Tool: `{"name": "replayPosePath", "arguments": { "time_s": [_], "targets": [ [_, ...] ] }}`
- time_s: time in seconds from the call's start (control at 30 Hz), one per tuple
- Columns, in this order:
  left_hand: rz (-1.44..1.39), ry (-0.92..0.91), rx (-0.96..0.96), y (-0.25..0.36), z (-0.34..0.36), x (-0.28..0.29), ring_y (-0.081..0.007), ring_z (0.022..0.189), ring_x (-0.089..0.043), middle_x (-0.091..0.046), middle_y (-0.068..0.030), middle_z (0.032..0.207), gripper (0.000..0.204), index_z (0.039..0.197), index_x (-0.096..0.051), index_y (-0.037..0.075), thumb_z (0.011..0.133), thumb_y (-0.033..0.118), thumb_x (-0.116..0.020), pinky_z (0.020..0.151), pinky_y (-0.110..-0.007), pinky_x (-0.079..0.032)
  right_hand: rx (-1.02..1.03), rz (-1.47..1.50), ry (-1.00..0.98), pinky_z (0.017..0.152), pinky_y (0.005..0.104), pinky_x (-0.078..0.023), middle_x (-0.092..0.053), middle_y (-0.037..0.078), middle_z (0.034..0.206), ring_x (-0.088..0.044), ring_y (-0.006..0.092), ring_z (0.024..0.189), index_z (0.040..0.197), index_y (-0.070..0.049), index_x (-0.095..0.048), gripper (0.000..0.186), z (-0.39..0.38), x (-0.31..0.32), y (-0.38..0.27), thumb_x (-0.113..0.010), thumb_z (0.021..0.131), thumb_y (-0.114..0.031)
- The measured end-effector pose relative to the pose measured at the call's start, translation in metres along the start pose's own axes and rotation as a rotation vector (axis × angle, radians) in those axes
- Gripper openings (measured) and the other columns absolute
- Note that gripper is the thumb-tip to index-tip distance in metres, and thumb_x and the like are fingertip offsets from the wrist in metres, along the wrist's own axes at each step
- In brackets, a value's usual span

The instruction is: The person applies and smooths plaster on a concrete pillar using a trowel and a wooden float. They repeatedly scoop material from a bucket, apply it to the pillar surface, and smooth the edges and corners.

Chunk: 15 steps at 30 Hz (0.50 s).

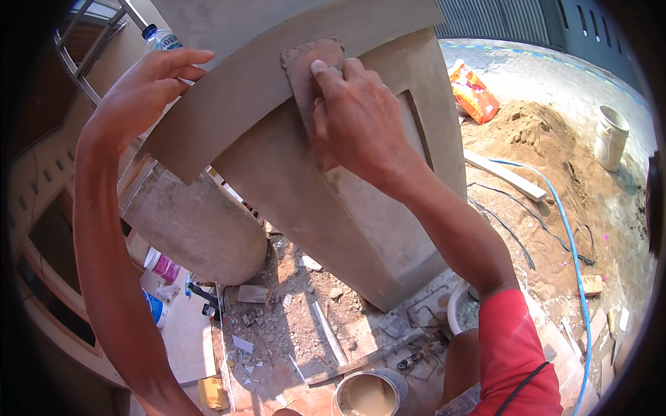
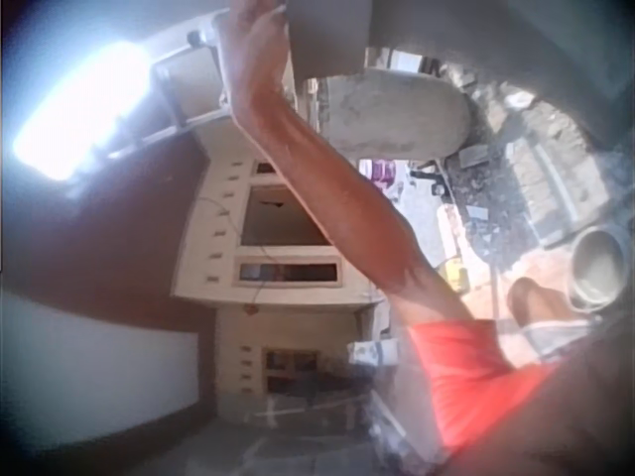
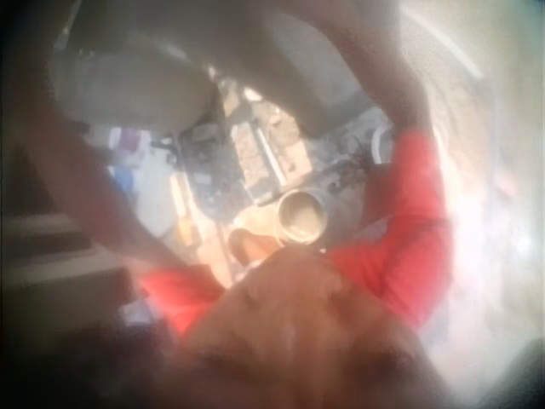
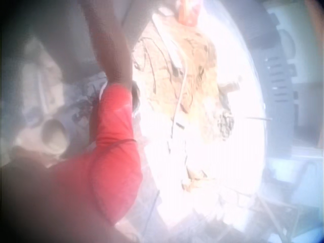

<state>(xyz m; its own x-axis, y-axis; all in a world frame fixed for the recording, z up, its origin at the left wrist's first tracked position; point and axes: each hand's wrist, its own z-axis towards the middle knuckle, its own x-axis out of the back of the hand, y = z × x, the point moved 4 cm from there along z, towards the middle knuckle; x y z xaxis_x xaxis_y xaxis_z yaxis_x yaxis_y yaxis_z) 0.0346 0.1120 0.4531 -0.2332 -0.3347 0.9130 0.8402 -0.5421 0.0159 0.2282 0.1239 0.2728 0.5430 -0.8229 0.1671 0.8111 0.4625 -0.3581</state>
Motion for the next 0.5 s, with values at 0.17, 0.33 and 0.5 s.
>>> {"name": "replayPosePath", "arguments": {
  "time_s": [0.17, 0.33, 0.5],
  "targets": [
    [-0.043, -0.015, 0.027, 0.005, -0.002, -0.001, -0.024, 0.116, -0.064, -0.063, -0.0179, 0.13, 0.055, 0.143, -0.053, 0.001, 0.089, -0.001, -0.045, 0.104, -0.036, -0.048, 0.203, 0.169, -0.077, 0.083, 0.0468, -0.053, -0.062, 0.019, 0.105, -0.063, 0.0358, 0.097, 0.127, -0.004, -0.064, 0.042, -0.033, 0.004, -0.035, -0.064, 0.087, -0.013],
    [0.019, 0.007, 0.014, 0.007, -0.002, -0.001, -0.025, 0.117, -0.064, -0.063, -0.0175, 0.131, 0.054, 0.143, -0.053, 0.002, 0.09, 0.001, -0.047, 0.104, -0.037, -0.047, -0.091, 0.034, 0.221, 0.096, 0.0404, -0.051, -0.068, 0.021, 0.116, -0.067, 0.0368, 0.105, 0.13, -0.006, -0.066, 0.043, 0.027, 0.052, 0.094, -0.062, 0.088, -0.016],
    [0.048, 0.047, 0.013, 0.004, -0.002, 0.0, -0.0247, 0.116, -0.063, -0.064, -0.0159, 0.129, 0.052, 0.142, -0.056, 0.005, 0.091, 0.003, -0.047, 0.104, -0.039, -0.046, -0.215, 0.086, 0.166, 0.101, 0.0415, -0.05, -0.069, 0.024, 0.118, -0.066, 0.0389, 0.11, 0.129, -0.007, -0.067, 0.049, 0.067, 0.059, 0.154, -0.058, 0.082, -0.018]
  ]
}}
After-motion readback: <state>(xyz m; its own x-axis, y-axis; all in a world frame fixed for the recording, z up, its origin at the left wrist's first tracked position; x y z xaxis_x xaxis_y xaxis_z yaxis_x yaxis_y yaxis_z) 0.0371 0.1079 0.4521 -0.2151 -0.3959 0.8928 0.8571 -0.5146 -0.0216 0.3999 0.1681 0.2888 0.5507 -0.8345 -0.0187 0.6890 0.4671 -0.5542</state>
